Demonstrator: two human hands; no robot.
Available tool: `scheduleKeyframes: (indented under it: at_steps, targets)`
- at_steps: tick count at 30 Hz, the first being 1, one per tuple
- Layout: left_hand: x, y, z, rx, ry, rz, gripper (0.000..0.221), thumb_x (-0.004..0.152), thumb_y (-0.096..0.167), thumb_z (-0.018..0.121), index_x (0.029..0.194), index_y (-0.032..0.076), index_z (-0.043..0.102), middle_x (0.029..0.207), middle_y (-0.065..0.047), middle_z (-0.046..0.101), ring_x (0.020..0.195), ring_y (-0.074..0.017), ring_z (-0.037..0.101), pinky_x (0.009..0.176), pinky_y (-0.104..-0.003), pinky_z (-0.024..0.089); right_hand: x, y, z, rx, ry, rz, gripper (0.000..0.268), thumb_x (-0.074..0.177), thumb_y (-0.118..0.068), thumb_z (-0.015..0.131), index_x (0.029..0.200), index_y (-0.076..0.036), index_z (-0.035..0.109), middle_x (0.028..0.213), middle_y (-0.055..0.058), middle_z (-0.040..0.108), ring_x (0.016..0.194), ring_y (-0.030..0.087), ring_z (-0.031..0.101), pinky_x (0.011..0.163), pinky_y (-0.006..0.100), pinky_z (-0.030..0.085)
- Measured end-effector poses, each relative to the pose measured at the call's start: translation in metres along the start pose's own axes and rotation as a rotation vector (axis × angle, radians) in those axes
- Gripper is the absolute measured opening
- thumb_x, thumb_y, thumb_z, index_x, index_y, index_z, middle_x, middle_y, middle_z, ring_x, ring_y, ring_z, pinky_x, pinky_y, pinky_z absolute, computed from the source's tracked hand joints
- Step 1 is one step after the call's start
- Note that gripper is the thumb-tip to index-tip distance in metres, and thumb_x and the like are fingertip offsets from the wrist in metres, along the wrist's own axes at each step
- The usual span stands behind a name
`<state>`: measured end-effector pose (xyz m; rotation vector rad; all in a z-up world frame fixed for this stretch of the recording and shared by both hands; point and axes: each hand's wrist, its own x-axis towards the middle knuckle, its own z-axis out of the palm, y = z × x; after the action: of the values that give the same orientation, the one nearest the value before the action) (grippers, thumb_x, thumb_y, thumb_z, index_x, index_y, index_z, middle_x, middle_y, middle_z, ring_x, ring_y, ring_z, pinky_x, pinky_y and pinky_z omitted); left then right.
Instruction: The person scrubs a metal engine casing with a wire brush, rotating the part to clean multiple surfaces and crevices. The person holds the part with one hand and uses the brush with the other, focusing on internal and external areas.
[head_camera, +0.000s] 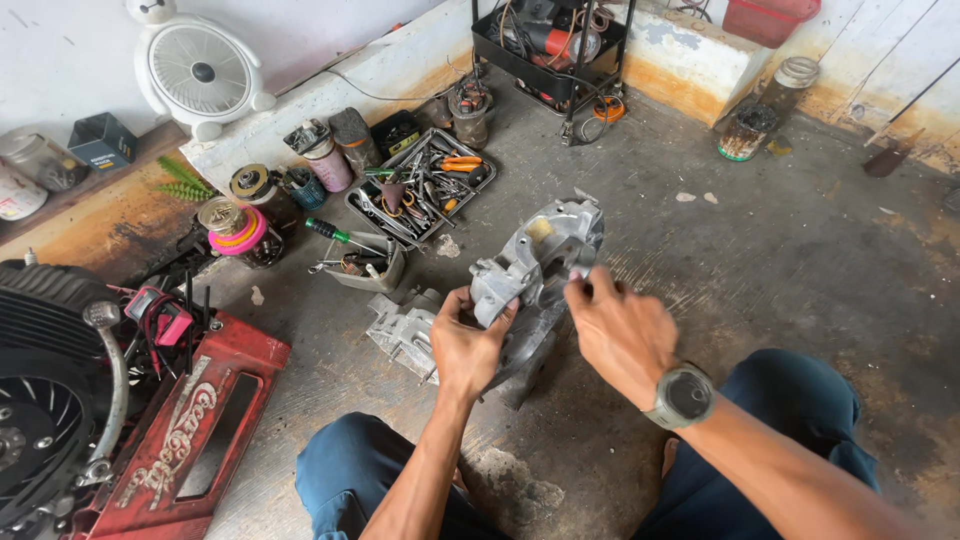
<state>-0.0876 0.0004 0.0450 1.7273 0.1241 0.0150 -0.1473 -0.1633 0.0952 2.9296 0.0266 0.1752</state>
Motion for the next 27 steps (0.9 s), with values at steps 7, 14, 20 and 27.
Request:
scheduleKeyframes:
  at_steps: [7,14,20,27]
  targets:
    - [0.019,-0.025,-0.001,0.202,-0.003,0.001,0.046,0.066,0.032,0.095,0.101,0.011,0.073,0.085,-0.008,0.07,0.081,-0.0243,0.069,0.071,-0.034,0.052,0.023,0.03,0.058,0.493,-0.01,0.092,0.026,0.095,-0.021,0.054,0.112,-0.021,0.073,0.098,0.018,0.073,0.074,0.04,0.075,0.064,0.05,0.061]
    - [0.011,-0.016,0.008,0.315,-0.025,-0.033,0.049,0.064,0.037,0.094,0.103,0.015,0.074,0.088,-0.006,0.074,0.089,-0.0259,0.073,0.077,-0.036,0.055,0.03,0.028,0.077,0.674,-0.089,-0.025,0.037,0.092,-0.009,0.053,0.126,-0.006,0.068,0.092,0.024,0.073,0.063,0.036,0.073,0.055,0.044,0.058]
    - [0.012,-0.032,0.012,0.214,-0.033,-0.079,0.047,0.067,0.035,0.093,0.102,0.01,0.074,0.087,-0.008,0.071,0.087,-0.0225,0.067,0.077,-0.034,0.052,0.017,0.019,0.076,0.565,0.017,-0.016,0.03,0.092,-0.016,0.053,0.115,-0.019,0.073,0.086,0.013,0.077,0.062,0.036,0.072,0.063,0.049,0.06]
    - [0.013,-0.028,0.009,0.255,-0.038,-0.06,0.051,0.067,0.036,0.093,0.106,0.009,0.074,0.092,-0.012,0.075,0.094,-0.026,0.072,0.081,-0.036,0.055,0.013,0.023,0.053,0.328,0.015,-0.116,0.036,0.096,-0.009,0.052,0.123,-0.015,0.074,0.103,0.014,0.077,0.044,0.015,0.063,0.051,0.031,0.055]
